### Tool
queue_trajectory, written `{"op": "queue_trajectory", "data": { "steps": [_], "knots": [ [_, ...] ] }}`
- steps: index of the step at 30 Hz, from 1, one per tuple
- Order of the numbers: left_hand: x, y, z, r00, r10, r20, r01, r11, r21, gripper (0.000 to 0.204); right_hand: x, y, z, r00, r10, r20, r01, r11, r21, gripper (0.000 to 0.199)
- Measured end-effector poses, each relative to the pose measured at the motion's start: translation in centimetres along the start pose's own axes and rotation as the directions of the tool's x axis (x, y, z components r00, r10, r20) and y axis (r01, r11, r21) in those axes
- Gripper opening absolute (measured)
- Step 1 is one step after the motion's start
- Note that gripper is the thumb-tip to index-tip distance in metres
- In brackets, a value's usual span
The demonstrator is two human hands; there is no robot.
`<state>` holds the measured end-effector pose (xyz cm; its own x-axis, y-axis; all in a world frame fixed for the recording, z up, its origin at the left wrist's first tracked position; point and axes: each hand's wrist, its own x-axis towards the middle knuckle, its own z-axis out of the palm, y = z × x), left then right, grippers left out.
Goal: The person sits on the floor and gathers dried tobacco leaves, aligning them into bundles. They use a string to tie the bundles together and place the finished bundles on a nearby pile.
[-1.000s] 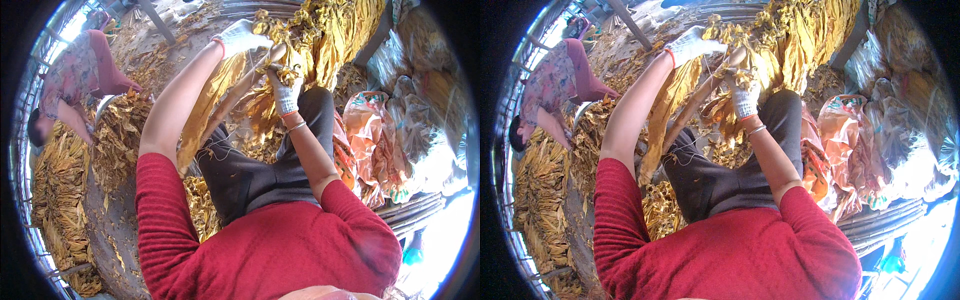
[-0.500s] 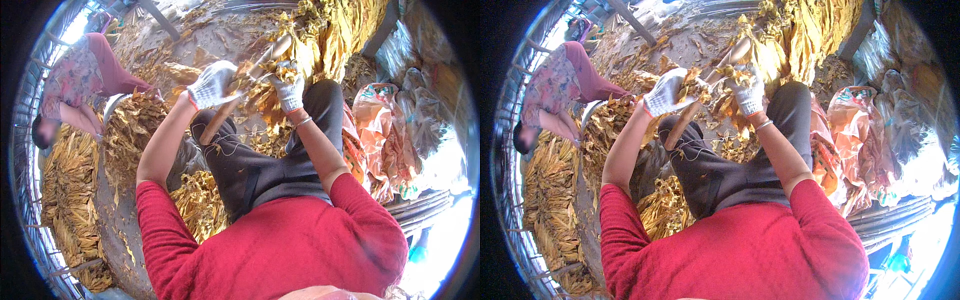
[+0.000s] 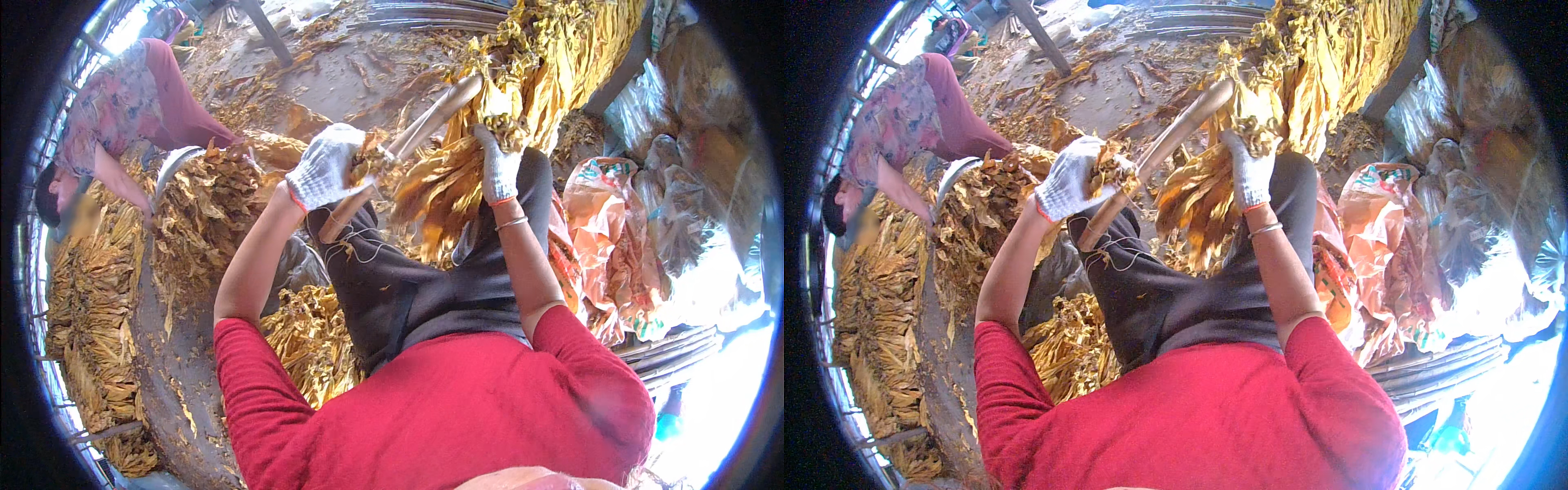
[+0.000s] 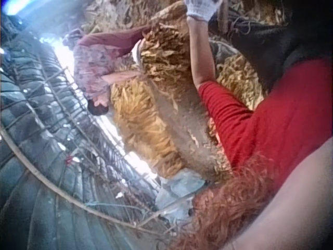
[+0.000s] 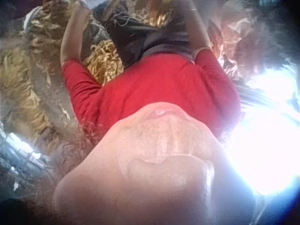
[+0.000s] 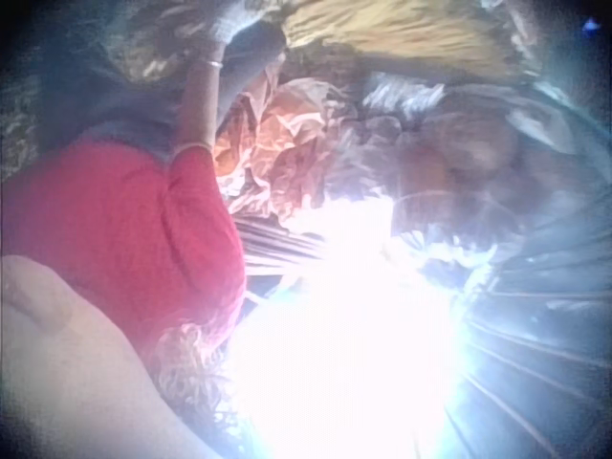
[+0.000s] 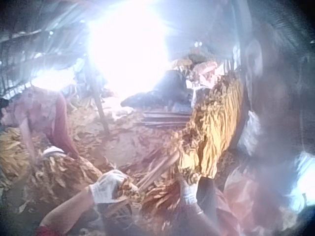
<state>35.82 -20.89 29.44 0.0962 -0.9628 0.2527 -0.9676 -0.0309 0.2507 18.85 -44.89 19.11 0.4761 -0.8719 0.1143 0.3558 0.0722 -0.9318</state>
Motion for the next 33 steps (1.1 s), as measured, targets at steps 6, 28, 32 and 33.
{"op": "queue_trajectory", "data": {
  "steps": [6,28,32,33],
  "knots": [
    [3.3,4.0,1.7,0.955,0.228,-0.189,-0.229,0.973,0.014,0.028,1.4,-1.7,4.4,0.972,-0.039,0.230,0.049,0.998,-0.037,0.025],
    [19.3,-11.5,6.5,0.906,-0.348,0.242,0.414,0.605,-0.680,0.049,3.5,-6.5,4.2,0.997,-0.073,-0.026,0.071,0.995,-0.069,0.017],
    [19.4,-11.4,7.0,0.948,-0.292,0.125,0.282,0.592,-0.755,0.051,6.4,-7.3,3.8,0.987,-0.085,0.140,0.104,0.985,-0.135,0.017],
    [19.6,-11.2,7.4,0.949,-0.294,0.117,0.278,0.598,-0.752,0.051,7.2,-7.5,3.7,0.976,-0.080,0.201,0.116,0.978,-0.172,0.018]
  ]
}}
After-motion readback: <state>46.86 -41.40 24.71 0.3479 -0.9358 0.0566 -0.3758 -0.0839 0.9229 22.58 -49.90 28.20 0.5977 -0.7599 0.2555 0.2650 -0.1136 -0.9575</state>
